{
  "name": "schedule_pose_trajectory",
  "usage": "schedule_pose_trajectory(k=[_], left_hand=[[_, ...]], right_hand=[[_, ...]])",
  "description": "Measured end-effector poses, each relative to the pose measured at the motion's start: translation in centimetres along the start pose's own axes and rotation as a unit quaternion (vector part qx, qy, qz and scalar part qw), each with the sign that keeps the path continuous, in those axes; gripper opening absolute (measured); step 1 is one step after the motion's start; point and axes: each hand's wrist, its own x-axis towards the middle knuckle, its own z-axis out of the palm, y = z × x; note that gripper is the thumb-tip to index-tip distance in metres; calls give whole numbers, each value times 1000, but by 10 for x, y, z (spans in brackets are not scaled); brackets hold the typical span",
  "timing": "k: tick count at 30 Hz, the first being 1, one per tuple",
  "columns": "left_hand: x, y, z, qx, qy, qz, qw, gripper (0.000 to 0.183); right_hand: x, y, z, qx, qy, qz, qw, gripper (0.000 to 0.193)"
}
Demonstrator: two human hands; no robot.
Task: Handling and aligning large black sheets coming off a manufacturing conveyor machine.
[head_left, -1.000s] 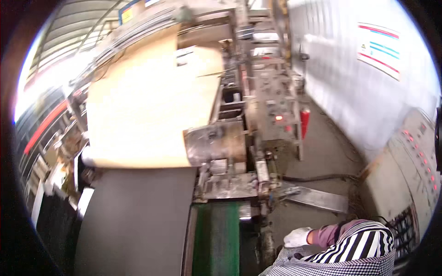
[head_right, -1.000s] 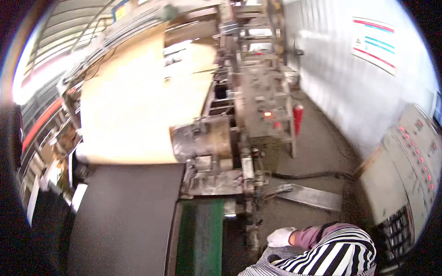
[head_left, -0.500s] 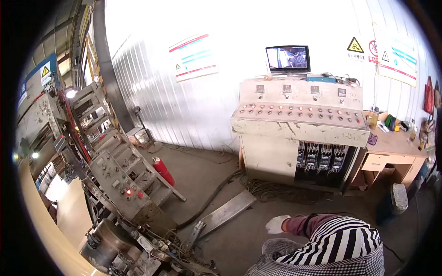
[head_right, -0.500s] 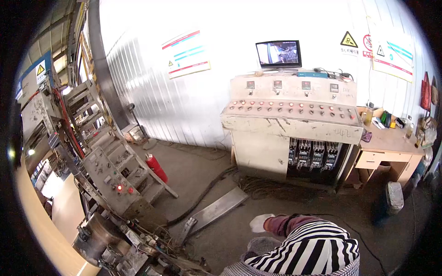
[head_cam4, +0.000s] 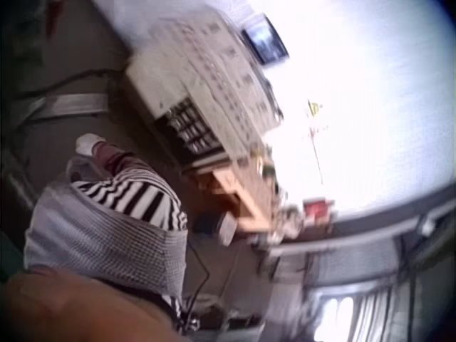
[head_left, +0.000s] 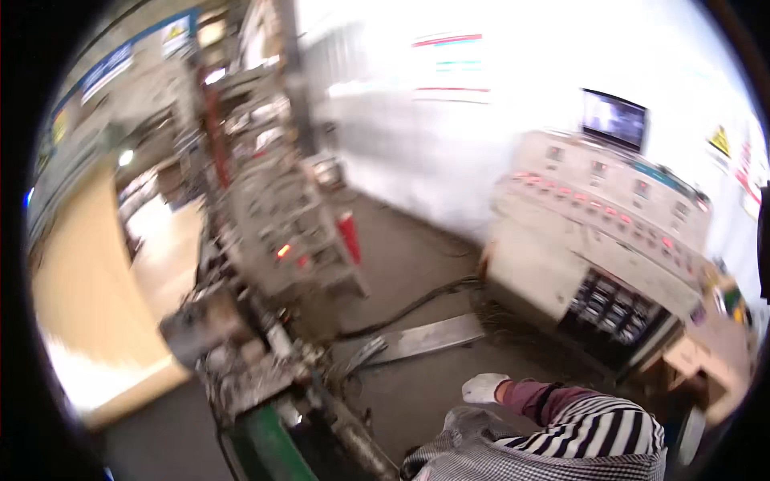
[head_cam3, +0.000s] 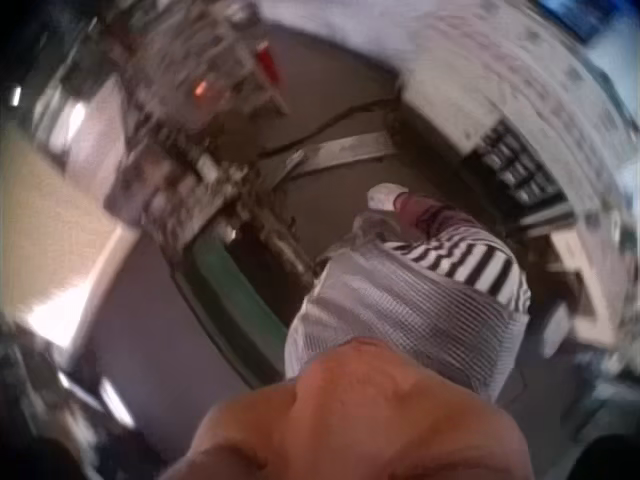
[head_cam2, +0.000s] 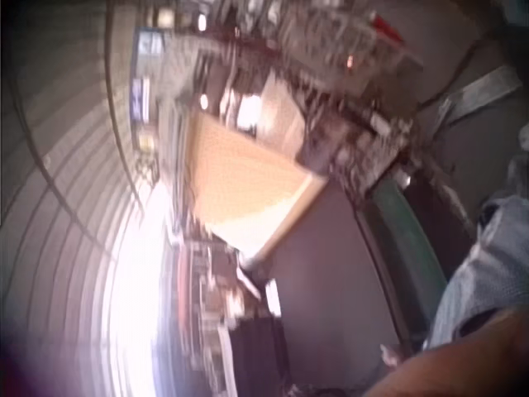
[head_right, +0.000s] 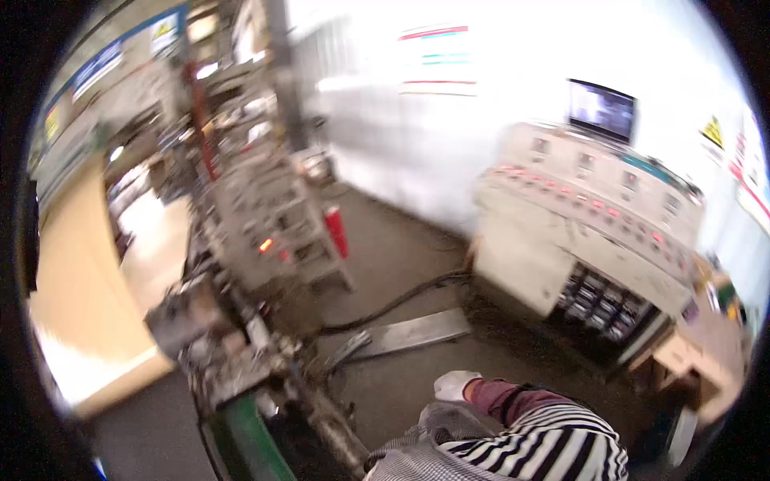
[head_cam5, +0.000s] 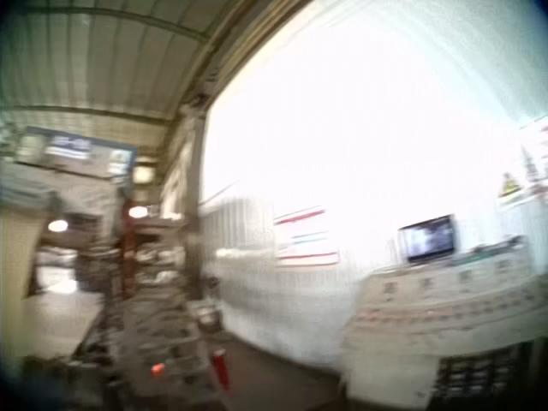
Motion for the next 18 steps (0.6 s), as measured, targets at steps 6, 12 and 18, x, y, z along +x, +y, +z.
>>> schedule_pose_trajectory(k=[6,12,18], left_hand=[[-154,-131,69,205,156,-34,966,24],[-81,-12,43,139,137,-96,976,39],[-35,87,2,-98,213,-163,958,56]], right_hand=[[86,-112,-49,-45,-64,-133,988,34],[152,-237,-61,-81,-109,-317,939,33],[171,-495,8,62,-158,-528,832,23]])
